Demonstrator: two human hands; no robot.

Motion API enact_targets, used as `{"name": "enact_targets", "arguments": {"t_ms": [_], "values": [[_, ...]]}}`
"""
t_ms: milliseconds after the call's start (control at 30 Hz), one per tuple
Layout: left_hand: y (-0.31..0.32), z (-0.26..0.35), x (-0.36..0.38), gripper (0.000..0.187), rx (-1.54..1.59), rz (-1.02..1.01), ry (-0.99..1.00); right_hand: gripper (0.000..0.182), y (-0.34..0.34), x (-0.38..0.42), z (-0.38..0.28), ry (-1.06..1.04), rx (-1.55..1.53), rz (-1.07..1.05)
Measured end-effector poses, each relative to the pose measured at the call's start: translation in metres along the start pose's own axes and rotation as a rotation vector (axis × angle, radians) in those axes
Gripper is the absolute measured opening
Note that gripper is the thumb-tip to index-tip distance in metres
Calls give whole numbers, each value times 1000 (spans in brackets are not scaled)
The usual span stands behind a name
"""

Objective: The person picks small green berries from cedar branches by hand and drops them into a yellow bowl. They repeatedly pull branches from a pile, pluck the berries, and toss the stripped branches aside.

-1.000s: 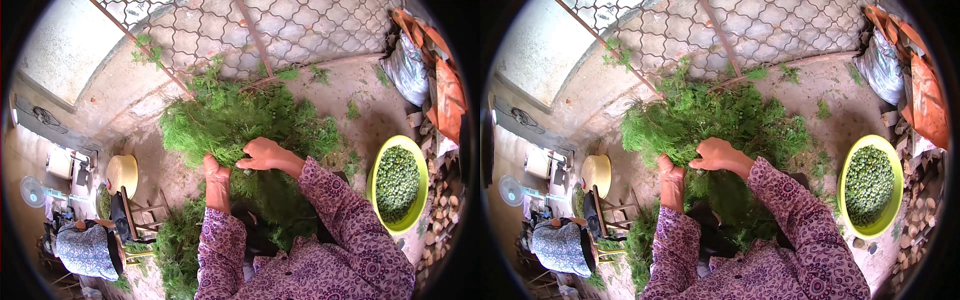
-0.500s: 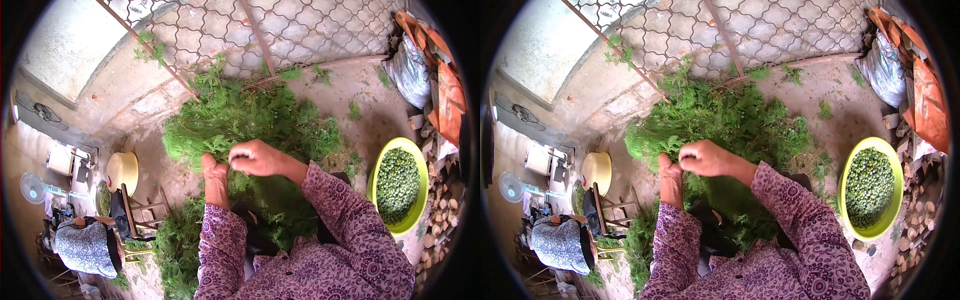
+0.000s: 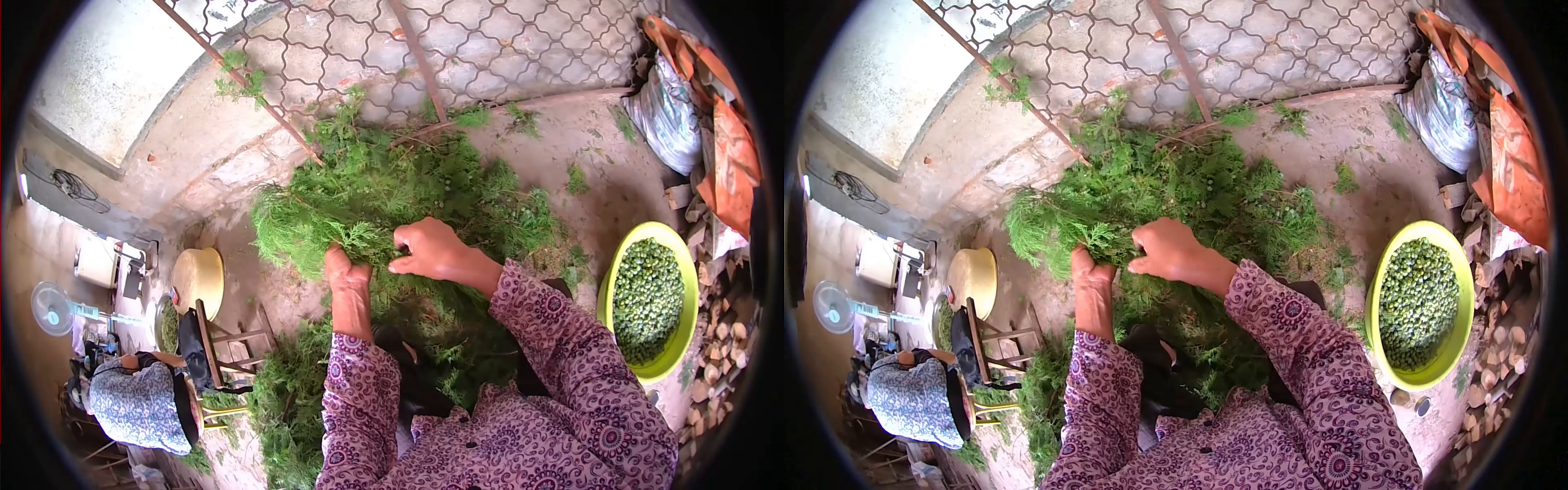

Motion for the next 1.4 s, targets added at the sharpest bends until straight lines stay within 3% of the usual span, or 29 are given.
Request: {"name": "enact_targets", "arguments": {"t_ms": [33,267,333,600,667,733,767,800,867,900,933,967,1067,1133,1200,1267,1300,1400], "values": [[1,0,1,30,-5,-4,-4,37,2,1,0,63,40,-57],[4,-1,9,29,24,73,-40,33,8,1,6,103,182,-146],[8,2,11,29,22,56,-21,31,8,-1,5,-60,43,2],[2,4,12,34,-71,125,32,21,-7,5,-24,-207,-280,-7],[-7,8,4,35,-135,187,45,19,-18,10,-42,-250,-547,-38],[10,13,28,35,-92,260,-52,14,-27,15,-47,-367,-610,-18],[3,11,27,35,-90,267,-50,13,-28,14,-38,-104,-827,-141],[1,9,20,35,-66,89,-24,14,-23,14,-30,167,-1031,-261],[8,8,14,34,-18,-280,33,10,-17,5,-19,163,-1468,-238],[25,9,35,33,24,-123,37,9,-15,3,-15,220,-1549,-242],[23,9,30,33,24,-124,41,10,-13,3,-13,280,-1631,-244],[17,4,21,31,-9,-101,-5,10,-12,2,-13,277,-1632,-243],[21,-4,24,28,-80,-73,-77,19,-3,2,-12,278,-1124,-218],[15,-9,17,28,10,-41,-89,20,-3,1,-15,154,-941,-174],[13,-8,11,24,38,-73,-76,20,-3,0,-11,184,-1003,-194],[12,-4,14,27,-121,-29,-47,21,-10,1,-5,313,-1117,-217],[1,-2,4,27,-114,-112,-66,21,-23,1,-5,305,-1133,-147],[-9,16,4,28,-188,-83,7,19,-49,2,18,299,-1229,51]]}}
Point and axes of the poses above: each hand's wrist, its own x-axis away from the middle knuckle, its own y-axis out of the palm, z = x × y, the point moved 5 cm from there along -x, towards the middle knuckle, and after that the axes turned 2 degrees about x, right-handed, at the moved point
